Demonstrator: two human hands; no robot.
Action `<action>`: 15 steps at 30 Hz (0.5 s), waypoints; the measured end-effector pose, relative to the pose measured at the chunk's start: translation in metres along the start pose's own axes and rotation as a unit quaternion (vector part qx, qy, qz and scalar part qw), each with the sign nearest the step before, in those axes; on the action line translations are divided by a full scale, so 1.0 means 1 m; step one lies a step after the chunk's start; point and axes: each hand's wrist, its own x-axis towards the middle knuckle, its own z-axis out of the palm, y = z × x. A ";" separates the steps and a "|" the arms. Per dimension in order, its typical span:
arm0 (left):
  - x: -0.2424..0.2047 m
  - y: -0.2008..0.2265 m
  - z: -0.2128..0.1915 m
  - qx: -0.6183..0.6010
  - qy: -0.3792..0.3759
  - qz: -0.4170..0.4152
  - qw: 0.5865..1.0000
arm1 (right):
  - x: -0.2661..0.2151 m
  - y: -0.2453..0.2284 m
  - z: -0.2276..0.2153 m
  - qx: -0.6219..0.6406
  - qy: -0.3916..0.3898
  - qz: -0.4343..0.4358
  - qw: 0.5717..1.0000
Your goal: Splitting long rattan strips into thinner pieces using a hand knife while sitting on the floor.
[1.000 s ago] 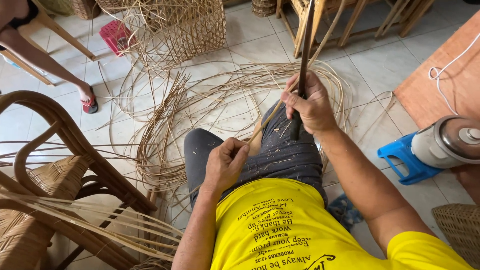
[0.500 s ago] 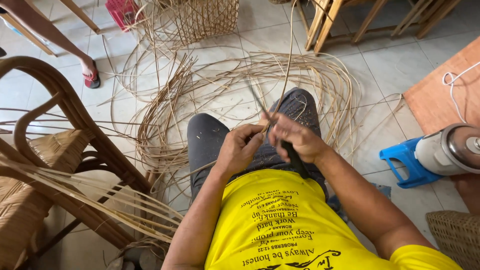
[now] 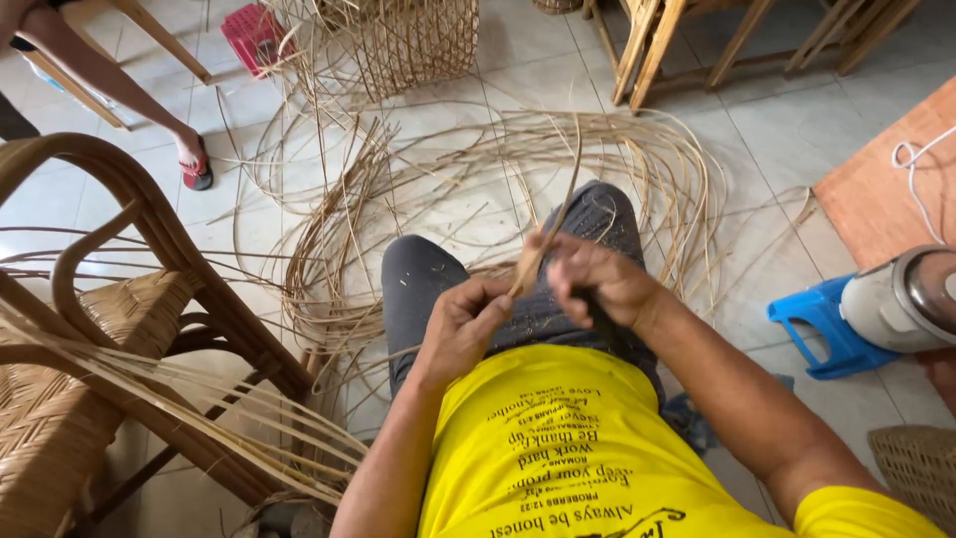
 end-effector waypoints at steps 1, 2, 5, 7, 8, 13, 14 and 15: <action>-0.001 -0.003 -0.001 0.001 0.001 0.006 1.000 | 0.005 -0.004 -0.008 -0.004 -0.004 -0.002 1.000; -0.002 -0.006 -0.001 -0.013 0.009 0.017 1.000 | 0.010 -0.008 -0.016 0.046 -0.008 -0.020 0.999; -0.003 -0.012 -0.008 -0.021 0.025 0.038 0.999 | 0.011 -0.015 0.062 0.049 -0.024 -0.001 0.999; -0.005 -0.006 -0.013 -0.015 0.031 0.047 0.998 | 0.013 -0.011 0.087 0.002 -0.034 0.033 0.999; -0.008 0.001 -0.014 -0.003 0.033 0.054 0.998 | 0.016 -0.004 0.070 -0.005 -0.030 0.009 1.000; -0.023 -0.014 -0.022 0.030 0.032 0.049 0.998 | 0.028 -0.003 0.009 0.094 -0.025 -0.038 0.995; -0.022 -0.015 -0.021 0.010 0.025 0.056 0.998 | 0.027 0.003 0.022 0.060 -0.029 -0.033 0.997; -0.027 -0.018 -0.020 -0.011 0.021 0.055 0.998 | 0.021 0.017 0.036 0.032 -0.029 -0.023 0.999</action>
